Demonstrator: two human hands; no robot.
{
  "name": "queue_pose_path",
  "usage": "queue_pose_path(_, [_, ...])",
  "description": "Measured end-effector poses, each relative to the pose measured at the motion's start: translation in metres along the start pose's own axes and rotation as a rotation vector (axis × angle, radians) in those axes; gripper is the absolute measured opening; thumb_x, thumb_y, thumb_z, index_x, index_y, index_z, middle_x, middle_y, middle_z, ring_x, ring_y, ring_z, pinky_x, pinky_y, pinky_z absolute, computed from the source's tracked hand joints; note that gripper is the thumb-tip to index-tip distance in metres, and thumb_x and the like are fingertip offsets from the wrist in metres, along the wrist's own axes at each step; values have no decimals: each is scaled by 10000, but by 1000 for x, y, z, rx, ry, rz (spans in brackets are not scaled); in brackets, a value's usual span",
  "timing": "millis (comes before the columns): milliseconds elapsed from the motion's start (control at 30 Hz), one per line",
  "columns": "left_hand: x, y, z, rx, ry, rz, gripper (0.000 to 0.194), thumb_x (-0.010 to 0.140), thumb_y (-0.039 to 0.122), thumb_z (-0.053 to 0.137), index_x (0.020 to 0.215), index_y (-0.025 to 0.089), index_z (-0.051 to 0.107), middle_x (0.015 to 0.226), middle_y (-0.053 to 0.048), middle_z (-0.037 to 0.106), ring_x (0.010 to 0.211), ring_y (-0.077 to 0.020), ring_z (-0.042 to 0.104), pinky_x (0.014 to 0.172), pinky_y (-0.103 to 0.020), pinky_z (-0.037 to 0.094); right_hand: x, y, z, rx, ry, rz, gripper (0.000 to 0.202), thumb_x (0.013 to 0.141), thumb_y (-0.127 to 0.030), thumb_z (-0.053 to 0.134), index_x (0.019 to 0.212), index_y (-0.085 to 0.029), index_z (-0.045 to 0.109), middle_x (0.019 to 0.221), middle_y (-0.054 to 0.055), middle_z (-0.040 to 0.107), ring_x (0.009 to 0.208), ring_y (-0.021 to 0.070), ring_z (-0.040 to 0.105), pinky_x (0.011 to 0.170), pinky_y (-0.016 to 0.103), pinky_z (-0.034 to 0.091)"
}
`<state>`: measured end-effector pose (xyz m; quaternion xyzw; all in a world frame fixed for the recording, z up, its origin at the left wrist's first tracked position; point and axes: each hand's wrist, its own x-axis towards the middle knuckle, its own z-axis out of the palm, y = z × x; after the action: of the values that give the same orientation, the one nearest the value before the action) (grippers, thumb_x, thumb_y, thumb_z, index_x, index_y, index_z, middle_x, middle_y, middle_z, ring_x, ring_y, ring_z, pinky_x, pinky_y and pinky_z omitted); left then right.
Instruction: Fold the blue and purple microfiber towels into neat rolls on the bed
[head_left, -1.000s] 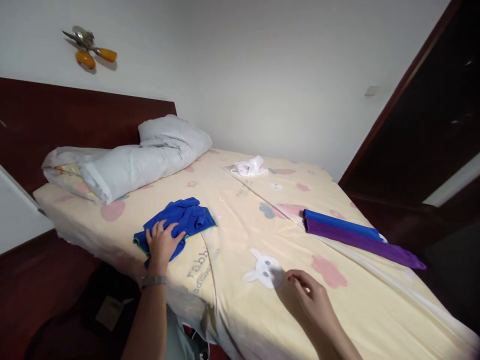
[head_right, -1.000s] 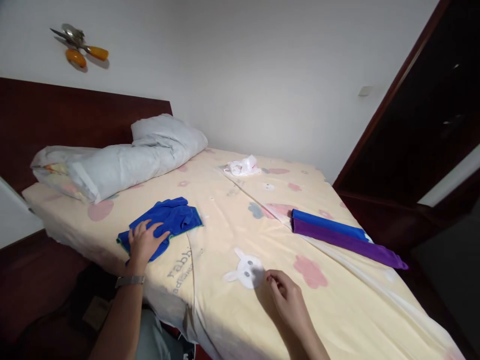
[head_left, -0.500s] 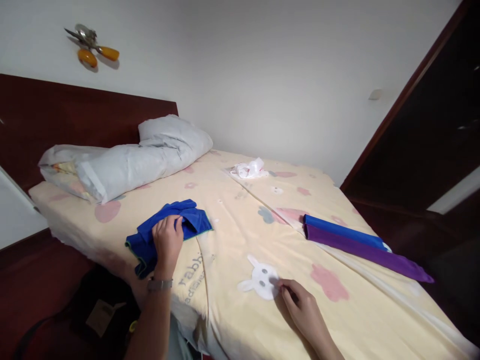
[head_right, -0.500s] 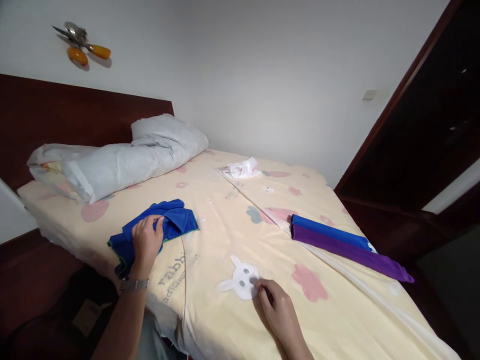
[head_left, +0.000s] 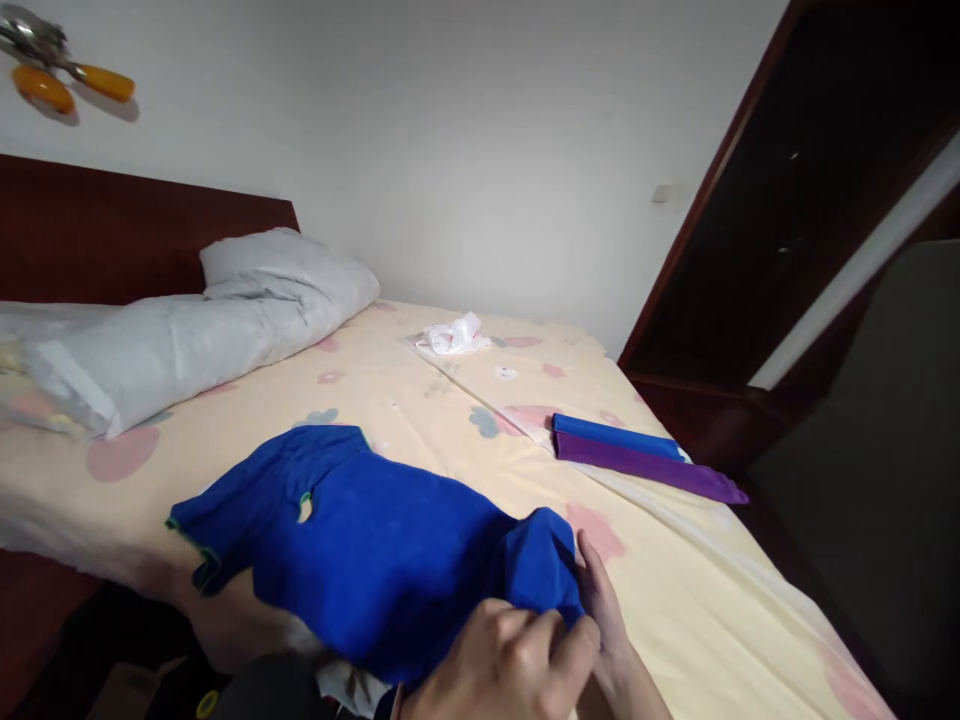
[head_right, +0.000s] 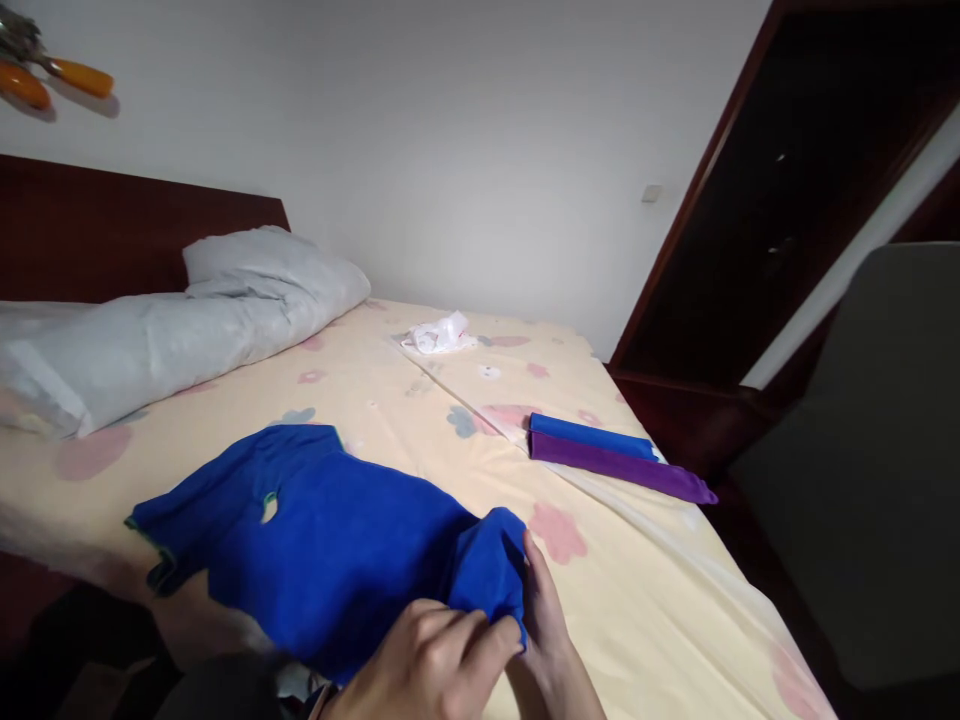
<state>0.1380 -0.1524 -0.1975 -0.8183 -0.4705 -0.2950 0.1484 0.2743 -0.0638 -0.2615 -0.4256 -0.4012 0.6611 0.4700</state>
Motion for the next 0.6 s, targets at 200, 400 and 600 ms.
queue_pose_path(200, [23,-49,-1,-69,-172,51,75,994,214,488,1013,246,553,697,28,657,550,-169,664,475,-293,459,4,-24,-3,187,148,56,386,712,-415,825,984,-197,658,829,2,735,766,209,702,707,304,571])
queue_pose_path(400, [27,-75,-4,-90,-172,-100,167,1033,302,422,1077,247,573,717,2,719,620,-198,729,515,-245,500,-8,-36,-4,10,181,-148,1056,722,-459,825,1537,-285,177,947,13,687,880,220,680,809,372,560])
queue_pose_path(600, [17,-61,-16,-458,-60,-187,177,1021,328,446,1116,295,592,995,-7,755,804,-158,755,712,-193,564,-48,-57,17,-542,-384,-473,757,661,-193,841,1346,-328,546,1354,73,500,1257,257,503,1027,378,470])
